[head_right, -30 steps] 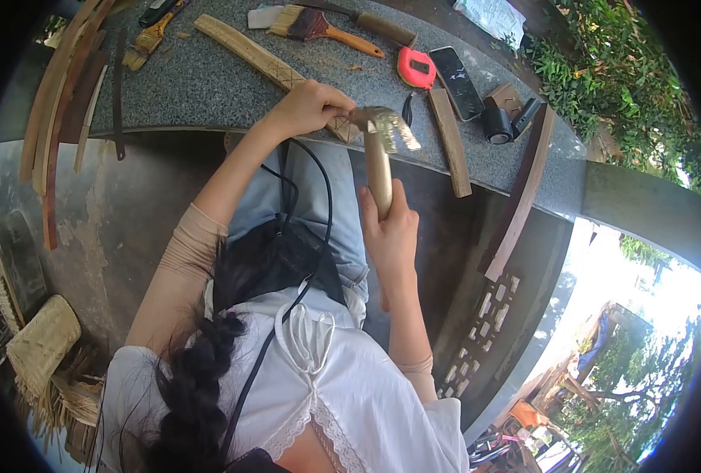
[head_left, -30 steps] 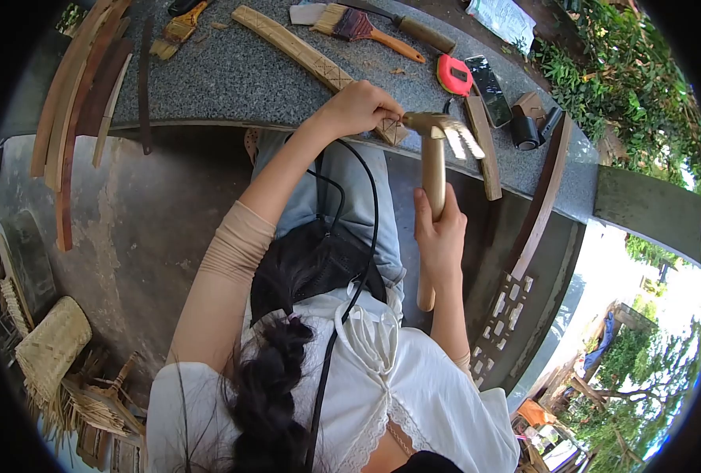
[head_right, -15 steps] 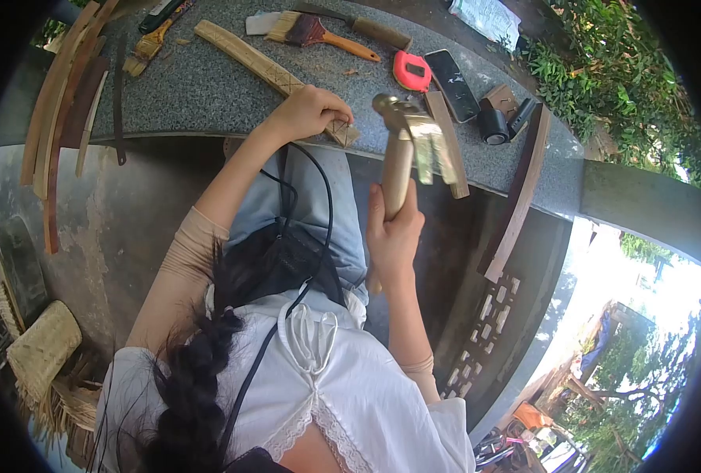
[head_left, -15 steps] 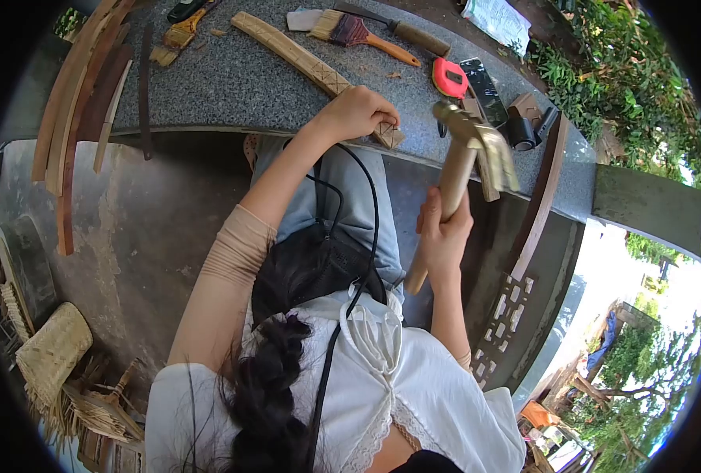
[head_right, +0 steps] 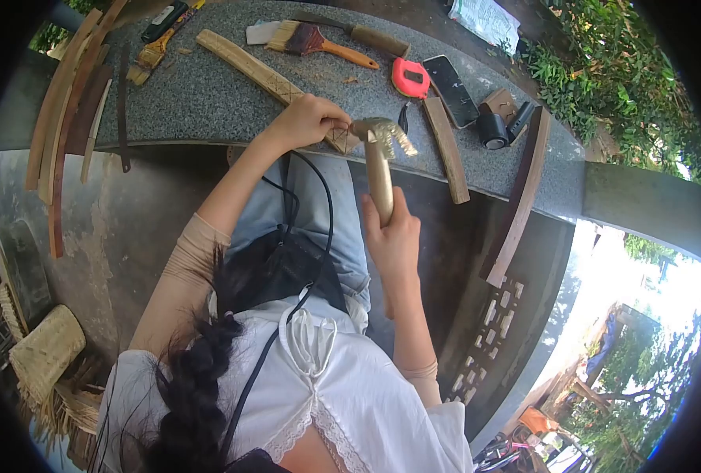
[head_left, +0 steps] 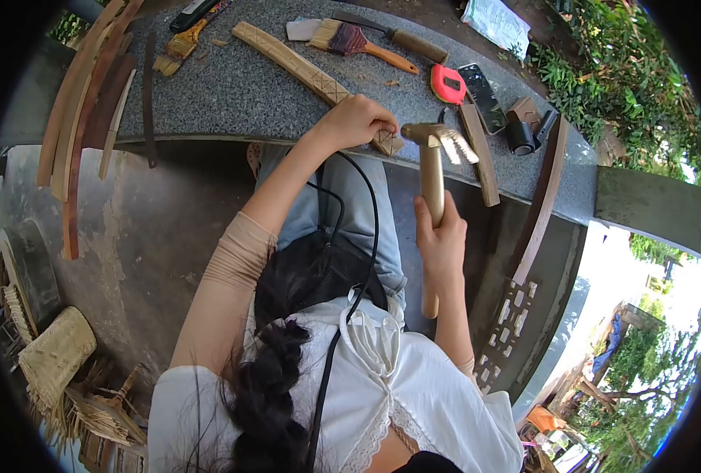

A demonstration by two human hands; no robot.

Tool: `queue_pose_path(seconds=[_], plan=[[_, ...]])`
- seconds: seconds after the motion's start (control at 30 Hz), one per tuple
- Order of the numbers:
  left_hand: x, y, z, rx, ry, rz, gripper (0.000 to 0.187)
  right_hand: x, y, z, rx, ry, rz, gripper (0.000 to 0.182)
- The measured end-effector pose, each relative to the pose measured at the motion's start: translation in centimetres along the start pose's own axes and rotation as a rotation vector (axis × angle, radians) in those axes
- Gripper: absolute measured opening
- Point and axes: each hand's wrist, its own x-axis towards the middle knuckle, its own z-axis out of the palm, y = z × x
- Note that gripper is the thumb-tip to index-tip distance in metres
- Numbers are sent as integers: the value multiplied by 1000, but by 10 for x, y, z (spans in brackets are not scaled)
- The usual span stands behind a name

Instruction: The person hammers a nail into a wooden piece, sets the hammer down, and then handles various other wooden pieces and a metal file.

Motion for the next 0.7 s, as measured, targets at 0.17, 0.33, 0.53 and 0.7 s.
queue_pose_path(seconds=[0.17, 0.33, 0.53, 0.7], plan=[[-3, 6, 0, -35, -6, -12, 11, -9, 10, 5, 169, 126, -14, 29], [-1, 3, -6, -33, 25, 80, 10, -18, 23, 6, 7, 67, -32, 28], [-13, 19, -6, 55, 15, 147, 9, -26, 28, -3, 189, 37, 164, 27], [-21, 21, -1, 53, 34, 156, 14, -15, 35, 10, 225, 8, 129, 30]])
